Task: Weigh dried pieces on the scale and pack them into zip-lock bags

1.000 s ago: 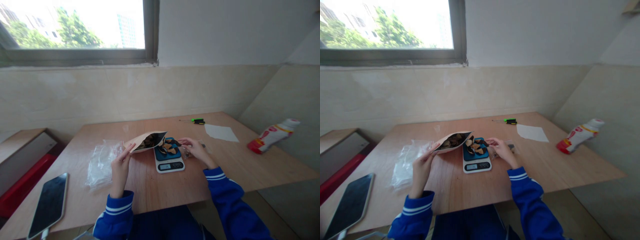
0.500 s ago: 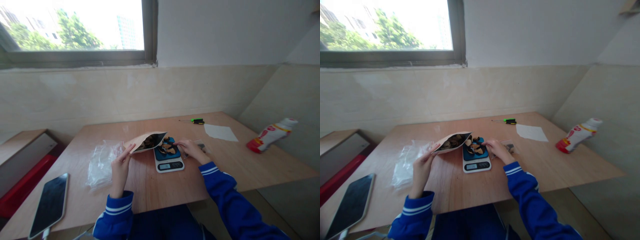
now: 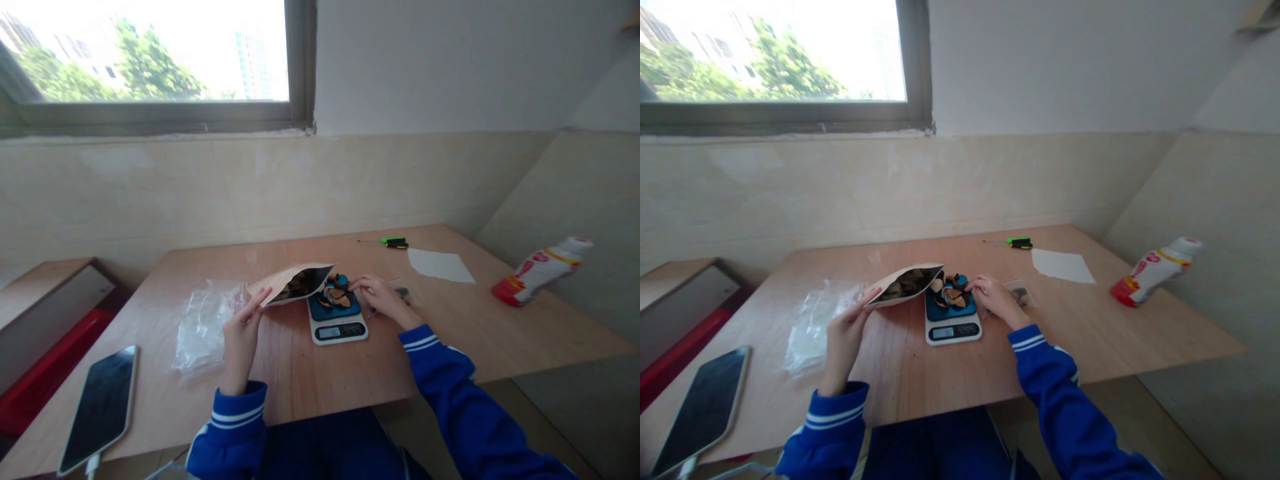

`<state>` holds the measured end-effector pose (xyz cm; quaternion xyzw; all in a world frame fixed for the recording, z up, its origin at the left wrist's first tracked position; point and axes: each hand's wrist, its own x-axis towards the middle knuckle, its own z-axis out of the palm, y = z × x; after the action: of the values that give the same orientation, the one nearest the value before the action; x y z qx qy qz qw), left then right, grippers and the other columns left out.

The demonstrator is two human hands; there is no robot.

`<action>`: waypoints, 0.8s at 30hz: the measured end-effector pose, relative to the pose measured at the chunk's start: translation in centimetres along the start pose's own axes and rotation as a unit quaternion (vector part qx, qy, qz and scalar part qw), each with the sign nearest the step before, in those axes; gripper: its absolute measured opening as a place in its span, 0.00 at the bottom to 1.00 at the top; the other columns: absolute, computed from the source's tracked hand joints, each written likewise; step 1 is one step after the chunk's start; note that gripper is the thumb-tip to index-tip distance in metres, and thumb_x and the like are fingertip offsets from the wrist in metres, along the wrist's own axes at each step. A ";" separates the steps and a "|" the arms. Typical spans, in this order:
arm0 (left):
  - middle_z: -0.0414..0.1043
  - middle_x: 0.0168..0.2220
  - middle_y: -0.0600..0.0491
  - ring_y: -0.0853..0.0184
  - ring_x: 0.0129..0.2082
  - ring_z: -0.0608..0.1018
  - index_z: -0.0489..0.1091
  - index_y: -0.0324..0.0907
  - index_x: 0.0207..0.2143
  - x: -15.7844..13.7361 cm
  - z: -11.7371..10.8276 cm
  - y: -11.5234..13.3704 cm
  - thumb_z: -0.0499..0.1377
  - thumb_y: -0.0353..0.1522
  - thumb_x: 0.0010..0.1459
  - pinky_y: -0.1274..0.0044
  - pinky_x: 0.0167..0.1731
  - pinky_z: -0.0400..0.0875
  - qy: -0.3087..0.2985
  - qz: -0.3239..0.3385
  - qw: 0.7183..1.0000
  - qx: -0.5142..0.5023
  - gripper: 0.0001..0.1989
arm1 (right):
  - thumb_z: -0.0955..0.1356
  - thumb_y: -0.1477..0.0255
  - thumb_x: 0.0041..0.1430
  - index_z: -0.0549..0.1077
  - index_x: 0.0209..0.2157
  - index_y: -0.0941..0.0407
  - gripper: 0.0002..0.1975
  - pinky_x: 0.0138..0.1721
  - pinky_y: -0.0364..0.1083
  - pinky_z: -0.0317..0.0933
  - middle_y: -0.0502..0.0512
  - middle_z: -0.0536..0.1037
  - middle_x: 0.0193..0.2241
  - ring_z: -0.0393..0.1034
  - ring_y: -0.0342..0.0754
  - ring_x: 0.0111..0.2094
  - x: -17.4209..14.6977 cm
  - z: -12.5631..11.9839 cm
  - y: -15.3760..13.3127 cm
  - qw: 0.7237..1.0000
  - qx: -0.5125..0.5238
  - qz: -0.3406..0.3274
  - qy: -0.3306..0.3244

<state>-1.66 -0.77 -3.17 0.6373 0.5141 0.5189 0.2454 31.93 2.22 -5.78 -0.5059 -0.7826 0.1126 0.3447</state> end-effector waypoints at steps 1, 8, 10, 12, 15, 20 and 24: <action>0.73 0.52 0.54 0.62 0.56 0.70 0.73 0.47 0.48 0.0 0.0 -0.1 0.55 0.37 0.60 0.67 0.58 0.63 0.001 -0.001 1.000 -0.001 0.15 | 0.60 0.82 0.56 0.78 0.34 0.55 0.16 0.47 0.51 0.64 0.57 0.78 0.38 0.71 0.50 0.42 0.0 0.1 -0.1 1.000 0.003 0.002 0.002; 0.73 0.52 0.55 0.62 0.56 0.71 0.73 0.48 0.48 0.1 0.1 -0.4 0.55 0.37 0.60 0.67 0.59 0.62 -0.002 -0.001 1.000 -0.016 0.15 | 0.61 0.78 0.59 0.77 0.37 0.56 0.13 0.47 0.50 0.64 0.56 0.78 0.38 0.71 0.49 0.43 -0.5 0.1 -1.4 0.998 0.045 0.022 0.049; 0.73 0.52 0.55 0.62 0.56 0.71 0.73 0.48 0.48 0.0 0.1 -0.5 0.55 0.37 0.60 0.67 0.59 0.62 -0.001 0.000 1.000 -0.015 0.15 | 0.61 0.76 0.61 0.76 0.37 0.56 0.12 0.47 0.49 0.64 0.56 0.77 0.38 0.72 0.49 0.43 -0.3 -0.3 -2.3 0.996 0.058 0.023 0.071; 0.72 0.52 0.55 0.62 0.57 0.70 0.73 0.48 0.49 0.0 0.2 -0.5 0.55 0.37 0.60 0.67 0.59 0.61 -0.001 0.005 1.000 -0.016 0.16 | 0.61 0.75 0.61 0.75 0.38 0.56 0.12 0.46 0.48 0.64 0.56 0.77 0.38 0.72 0.49 0.43 0.1 -0.7 -3.4 0.994 0.065 0.017 0.086; 0.72 0.52 0.55 0.62 0.56 0.70 0.73 0.47 0.49 0.0 0.3 -0.6 0.54 0.37 0.60 0.67 0.59 0.61 0.002 0.006 1.000 -0.017 0.16 | 0.61 0.75 0.62 0.75 0.37 0.55 0.11 0.45 0.48 0.64 0.56 0.77 0.38 0.72 0.48 0.42 0.9 -1.3 -4.6 0.994 0.068 0.008 0.090; 0.73 0.52 0.55 0.62 0.56 0.71 0.73 0.48 0.48 0.0 0.3 -0.7 0.54 0.36 0.61 0.67 0.59 0.61 0.013 0.004 1.000 -0.017 0.15 | 0.61 0.74 0.61 0.75 0.37 0.56 0.11 0.44 0.48 0.65 0.57 0.76 0.38 0.72 0.49 0.42 1.1 -0.8 -4.5 0.993 0.082 0.024 0.078; 0.73 0.52 0.56 0.62 0.55 0.72 0.74 0.49 0.48 0.2 0.4 -0.6 0.55 0.36 0.60 0.68 0.56 0.65 0.039 -0.005 0.999 -0.009 0.15 | 0.61 0.75 0.61 0.75 0.37 0.55 0.11 0.47 0.49 0.64 0.57 0.76 0.39 0.71 0.49 0.43 0.3 -0.1 -3.4 0.995 0.082 0.023 0.059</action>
<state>-1.56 -0.33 -3.68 0.6120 0.5217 0.5466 0.2336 29.50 0.87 -3.80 -0.4995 -0.7374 0.1541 0.4277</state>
